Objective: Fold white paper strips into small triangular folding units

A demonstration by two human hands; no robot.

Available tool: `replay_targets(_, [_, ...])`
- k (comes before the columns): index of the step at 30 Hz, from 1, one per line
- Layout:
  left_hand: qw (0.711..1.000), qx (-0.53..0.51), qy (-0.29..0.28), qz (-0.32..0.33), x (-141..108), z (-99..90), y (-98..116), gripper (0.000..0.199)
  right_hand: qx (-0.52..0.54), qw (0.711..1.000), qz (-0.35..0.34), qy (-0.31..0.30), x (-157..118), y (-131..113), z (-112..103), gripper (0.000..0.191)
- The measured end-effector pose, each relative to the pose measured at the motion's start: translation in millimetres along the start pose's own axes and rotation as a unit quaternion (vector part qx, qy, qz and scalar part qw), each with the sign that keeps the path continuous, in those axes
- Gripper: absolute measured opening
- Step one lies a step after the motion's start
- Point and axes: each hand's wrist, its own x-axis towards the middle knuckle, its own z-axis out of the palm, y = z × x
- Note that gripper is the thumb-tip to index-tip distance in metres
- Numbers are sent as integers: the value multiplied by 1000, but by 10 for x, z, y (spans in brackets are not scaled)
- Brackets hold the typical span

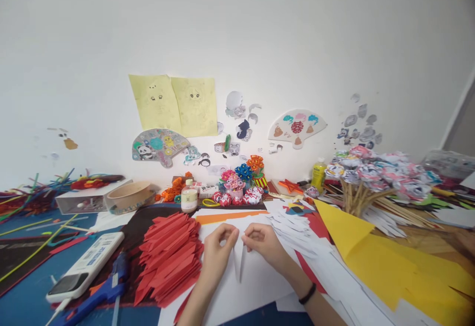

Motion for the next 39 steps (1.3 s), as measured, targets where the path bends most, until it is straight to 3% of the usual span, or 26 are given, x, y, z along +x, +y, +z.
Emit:
replay_targets(5, [998,48,-26,-1,-8,1,9,29,-3,1000,-6,17,6,-13,-14,24])
replay_targets(12, [995,101,2,15,-29,-4,2,35,-9,1000,1,20,-2,-22,14,24])
replay_targets(23, [985,165,-52,11,-5,6,-92,35,3,998,-19,64,31,27,-51,17])
replay_targets(39, [984,153,-90,-3,-9,18,-22,38,29,991,-26,124,46,-1,-130,24])
